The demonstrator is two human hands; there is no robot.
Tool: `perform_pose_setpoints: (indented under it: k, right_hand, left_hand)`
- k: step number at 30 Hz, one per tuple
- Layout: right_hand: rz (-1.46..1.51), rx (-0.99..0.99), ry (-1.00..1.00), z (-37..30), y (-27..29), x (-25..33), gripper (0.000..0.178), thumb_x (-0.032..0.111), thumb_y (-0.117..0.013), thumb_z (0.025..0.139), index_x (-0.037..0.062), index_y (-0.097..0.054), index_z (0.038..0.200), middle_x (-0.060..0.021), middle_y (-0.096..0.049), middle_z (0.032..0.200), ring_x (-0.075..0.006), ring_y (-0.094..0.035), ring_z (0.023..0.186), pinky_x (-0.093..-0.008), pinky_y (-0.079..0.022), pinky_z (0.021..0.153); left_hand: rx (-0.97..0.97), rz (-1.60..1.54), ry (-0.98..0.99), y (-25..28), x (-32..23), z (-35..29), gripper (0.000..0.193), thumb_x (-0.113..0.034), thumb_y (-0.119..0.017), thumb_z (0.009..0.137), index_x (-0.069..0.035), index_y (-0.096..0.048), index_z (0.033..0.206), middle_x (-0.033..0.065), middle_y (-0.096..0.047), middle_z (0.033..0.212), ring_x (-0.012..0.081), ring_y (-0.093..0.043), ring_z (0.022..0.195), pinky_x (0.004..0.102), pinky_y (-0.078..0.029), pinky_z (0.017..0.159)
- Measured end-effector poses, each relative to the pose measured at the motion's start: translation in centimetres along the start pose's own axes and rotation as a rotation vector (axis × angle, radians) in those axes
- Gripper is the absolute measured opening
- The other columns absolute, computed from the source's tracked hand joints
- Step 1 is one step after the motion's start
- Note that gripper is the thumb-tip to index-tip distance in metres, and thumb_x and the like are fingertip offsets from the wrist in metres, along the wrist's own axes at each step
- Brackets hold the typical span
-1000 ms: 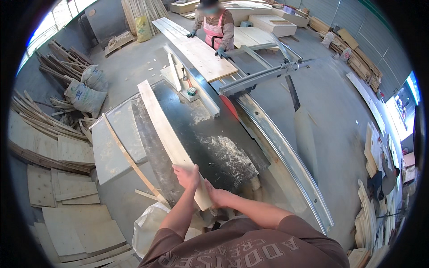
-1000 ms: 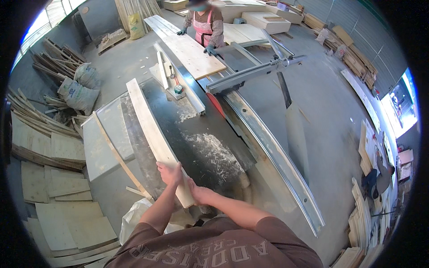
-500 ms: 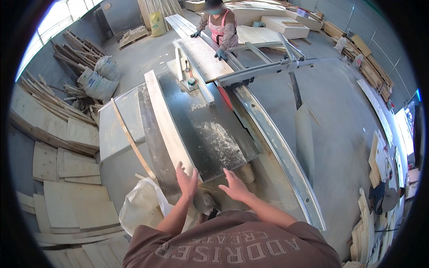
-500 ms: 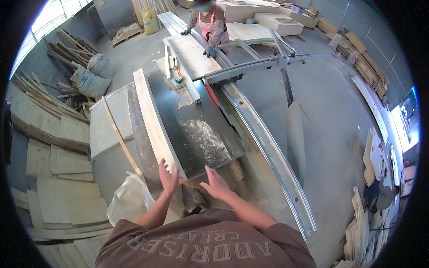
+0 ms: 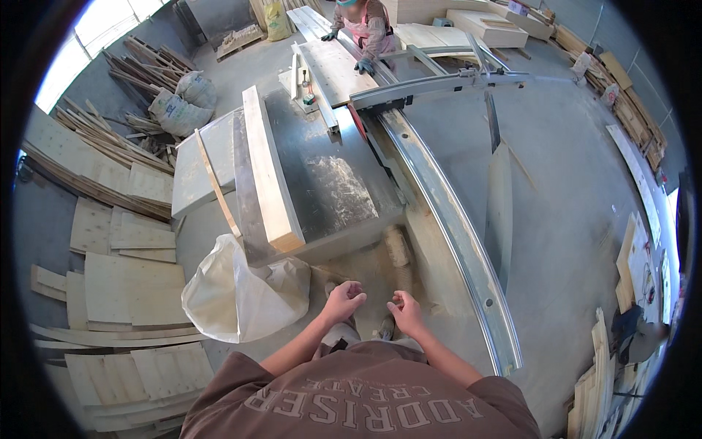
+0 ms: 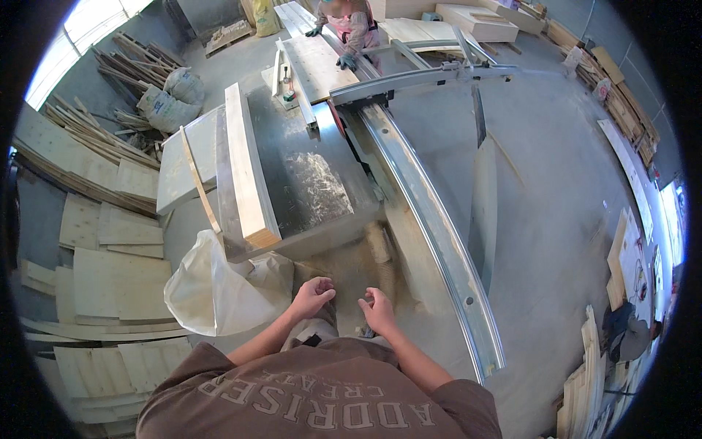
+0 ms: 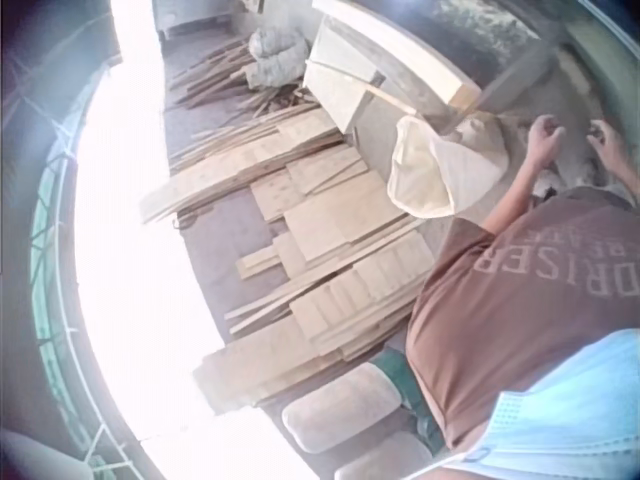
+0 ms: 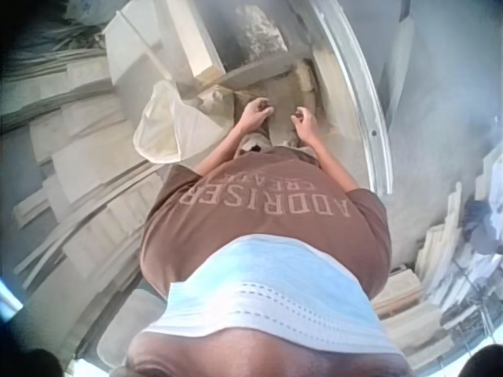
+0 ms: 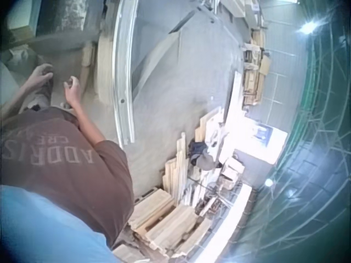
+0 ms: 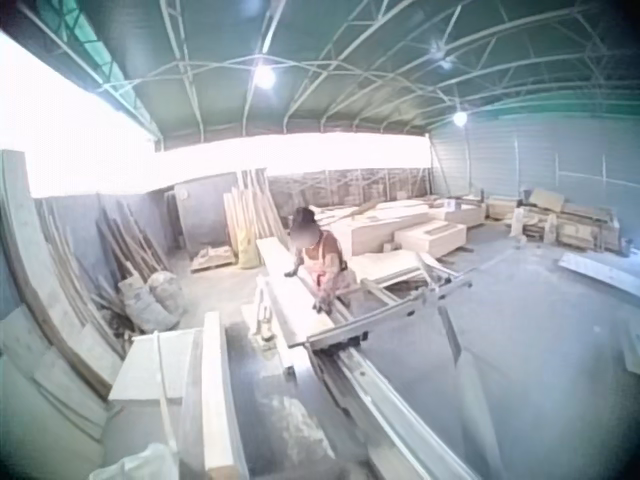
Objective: The person feeds long wooden planks through a table saw to trim their edges. A coworker assists by guiding the planks on the opposite side of the saw. The person repeatedly positions and pushes the planks through the blade, then collects the trimmed pieces.
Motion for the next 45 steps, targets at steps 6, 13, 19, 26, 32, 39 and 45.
perform_pose_setpoints:
  k: [6,13,19,26,32,39,45]
  right_hand:
    - [0.066,-0.027,-0.001,-2.7,0.9,-3.1,0.037,0.019,-0.074,0.091,-0.0017,-0.063,0.120,-0.0144,-0.072,0.105,-0.0233,-0.069,0.082,-0.0371,-0.056,0.079]
    - [0.082,-0.043,0.006,-4.1,1.5,-3.9,0.035,0.020,-0.073,0.092,-0.0013,-0.064,0.119,-0.0127,-0.072,0.102,-0.0240,-0.071,0.086,-0.0367,-0.056,0.080]
    - [0.075,-0.019,-0.013,-4.1,1.6,-2.8,0.036,0.021,-0.073,0.093,-0.0015,-0.063,0.119,-0.0135,-0.072,0.102,-0.0243,-0.071,0.091,-0.0368,-0.055,0.083]
    - [0.093,0.003,0.009,-3.0,1.0,-1.2,0.036,0.021,-0.072,0.093,-0.0021,-0.063,0.119,-0.0149,-0.072,0.104,-0.0241,-0.071,0.091,-0.0371,-0.055,0.082]
    - [0.098,0.006,0.041,-2.5,0.8,-0.3,0.035,0.018,-0.074,0.093,-0.0030,-0.063,0.119,-0.0121,-0.073,0.102,-0.0195,-0.070,0.089,-0.0335,-0.056,0.081]
    - [0.100,0.009,0.041,-2.7,0.2,-0.5,0.034,0.017,-0.074,0.093,-0.0031,-0.064,0.118,-0.0118,-0.072,0.100,-0.0192,-0.070,0.087,-0.0334,-0.056,0.080]
    - [0.102,-0.004,0.065,-2.9,0.1,-0.7,0.033,0.019,-0.075,0.091,-0.0019,-0.064,0.115,-0.0157,-0.073,0.099,-0.0247,-0.072,0.084,-0.0365,-0.057,0.077]
  left_hand:
    - [-0.010,0.012,0.006,-2.2,1.2,-1.1,0.045,-0.022,-0.074,0.090,0.007,-0.063,0.123,0.0174,-0.073,0.112,0.0231,-0.071,0.102,0.0355,-0.056,0.092]
    - [0.014,0.041,-0.042,-4.1,-0.4,-2.2,0.038,-0.019,-0.072,0.095,0.005,-0.063,0.122,0.0063,-0.071,0.103,0.0108,-0.065,0.088,0.0281,-0.056,0.075]
    - [0.012,-0.020,-0.066,-4.5,-1.0,-2.7,0.037,-0.018,-0.071,0.094,0.006,-0.063,0.122,0.0078,-0.072,0.105,0.0131,-0.067,0.091,0.0293,-0.056,0.081]
    - [-0.038,-0.036,-0.054,-3.1,0.6,-2.8,0.041,-0.020,-0.073,0.091,0.007,-0.064,0.121,0.0152,-0.073,0.107,0.0206,-0.071,0.100,0.0339,-0.056,0.089]
    - [-0.034,-0.030,-0.022,-2.7,1.1,-2.9,0.040,-0.021,-0.073,0.091,0.006,-0.065,0.120,0.0130,-0.073,0.105,0.0182,-0.070,0.095,0.0326,-0.056,0.086]
    - [-0.025,-0.080,-0.033,-2.8,1.8,-2.8,0.040,-0.021,-0.073,0.091,0.006,-0.065,0.120,0.0128,-0.073,0.106,0.0177,-0.070,0.095,0.0322,-0.056,0.086]
    - [-0.012,-0.078,-0.027,-2.9,2.2,-2.8,0.041,-0.020,-0.073,0.091,0.006,-0.064,0.121,0.0135,-0.073,0.107,0.0188,-0.070,0.096,0.0326,-0.056,0.087]
Point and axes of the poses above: each hand's wrist, its own z-axis towards the middle knuckle, its own y-axis out of the back of the hand, x = y × z, the point moved 7 cm from there along z, towards the middle knuckle
